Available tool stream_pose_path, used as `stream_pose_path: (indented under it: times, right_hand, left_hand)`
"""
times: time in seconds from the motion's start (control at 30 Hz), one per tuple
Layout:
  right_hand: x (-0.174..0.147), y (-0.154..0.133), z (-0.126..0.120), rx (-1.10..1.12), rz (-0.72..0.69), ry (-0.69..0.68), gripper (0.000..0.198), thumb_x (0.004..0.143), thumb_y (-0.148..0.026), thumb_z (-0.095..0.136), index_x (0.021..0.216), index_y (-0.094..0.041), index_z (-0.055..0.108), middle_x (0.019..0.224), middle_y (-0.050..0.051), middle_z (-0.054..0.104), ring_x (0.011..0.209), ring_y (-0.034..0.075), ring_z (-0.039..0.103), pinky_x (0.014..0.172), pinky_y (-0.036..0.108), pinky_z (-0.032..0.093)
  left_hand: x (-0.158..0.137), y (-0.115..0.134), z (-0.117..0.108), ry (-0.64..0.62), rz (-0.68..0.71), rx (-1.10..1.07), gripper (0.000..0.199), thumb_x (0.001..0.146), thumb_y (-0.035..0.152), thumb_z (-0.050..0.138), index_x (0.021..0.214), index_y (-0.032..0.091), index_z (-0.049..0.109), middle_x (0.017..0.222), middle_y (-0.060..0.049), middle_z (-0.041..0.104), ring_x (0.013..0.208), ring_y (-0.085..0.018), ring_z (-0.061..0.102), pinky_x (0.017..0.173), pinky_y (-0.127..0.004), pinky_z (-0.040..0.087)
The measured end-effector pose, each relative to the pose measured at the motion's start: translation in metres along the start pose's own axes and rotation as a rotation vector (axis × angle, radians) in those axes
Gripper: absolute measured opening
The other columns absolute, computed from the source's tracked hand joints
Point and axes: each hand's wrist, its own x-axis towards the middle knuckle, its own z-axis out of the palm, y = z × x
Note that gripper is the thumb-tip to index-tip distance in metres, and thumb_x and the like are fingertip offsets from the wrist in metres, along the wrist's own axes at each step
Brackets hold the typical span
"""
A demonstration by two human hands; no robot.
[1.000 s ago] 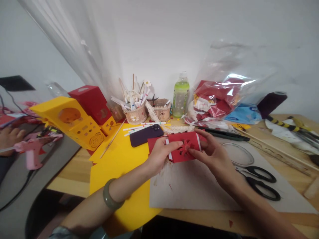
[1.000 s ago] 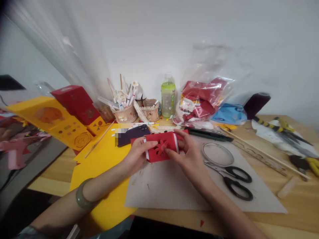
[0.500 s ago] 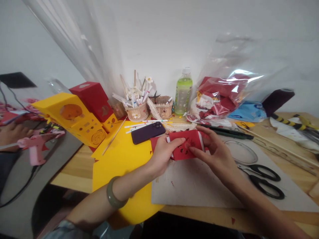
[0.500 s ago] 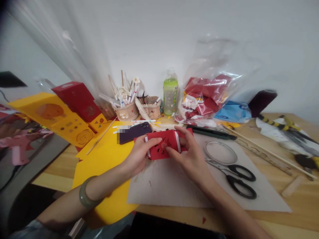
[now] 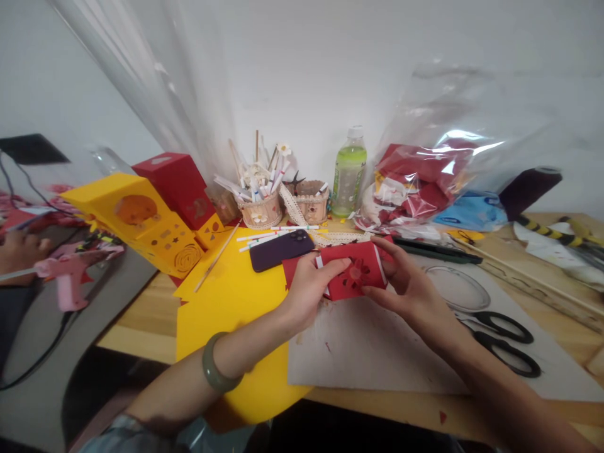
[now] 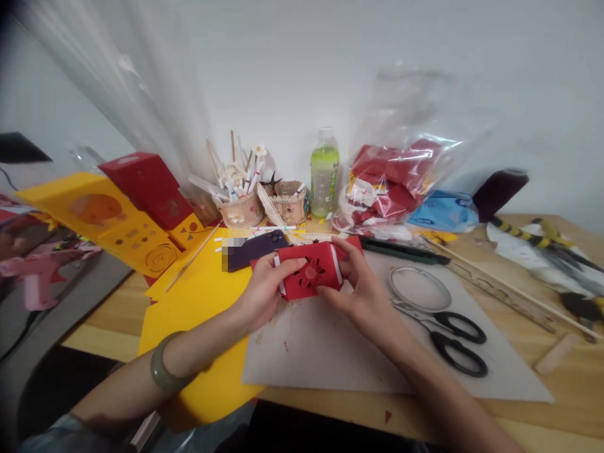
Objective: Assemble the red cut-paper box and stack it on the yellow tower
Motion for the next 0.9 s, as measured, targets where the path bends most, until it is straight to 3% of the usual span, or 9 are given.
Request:
stream_pose_path:
  times: [0.3,0.9]
  right_hand:
    - [0.000,-0.003,0.002,0.026,0.034,0.010,0.074,0.071,-0.035,0.070,0.134,-0.024,0.033,0.102,0.008,0.069,0.096,0.026,0.064,0.086,0.046,0.050]
    - [0.000,0.010,0.001,0.028,-0.017,0.018,0.071,0.071,-0.031,0.070,0.131,-0.026,0.033,0.109,0.007,0.067,0.098,0.024,0.064,0.083,0.039,0.052]
  left_hand:
    - [-0.001,0.005,-0.001,0.008,-0.076,-0.028,0.021,0.055,0.020,0.077,0.073,0.012,0.068,0.066,-0.003,0.068,0.055,-0.011,0.059,0.058,-0.024,0.046]
    - [0.003,0.010,-0.005,0.012,-0.144,0.057,0.022,0.054,0.016,0.077,0.073,0.008,0.070,0.065,-0.006,0.070,0.054,-0.012,0.061,0.058,-0.025,0.047]
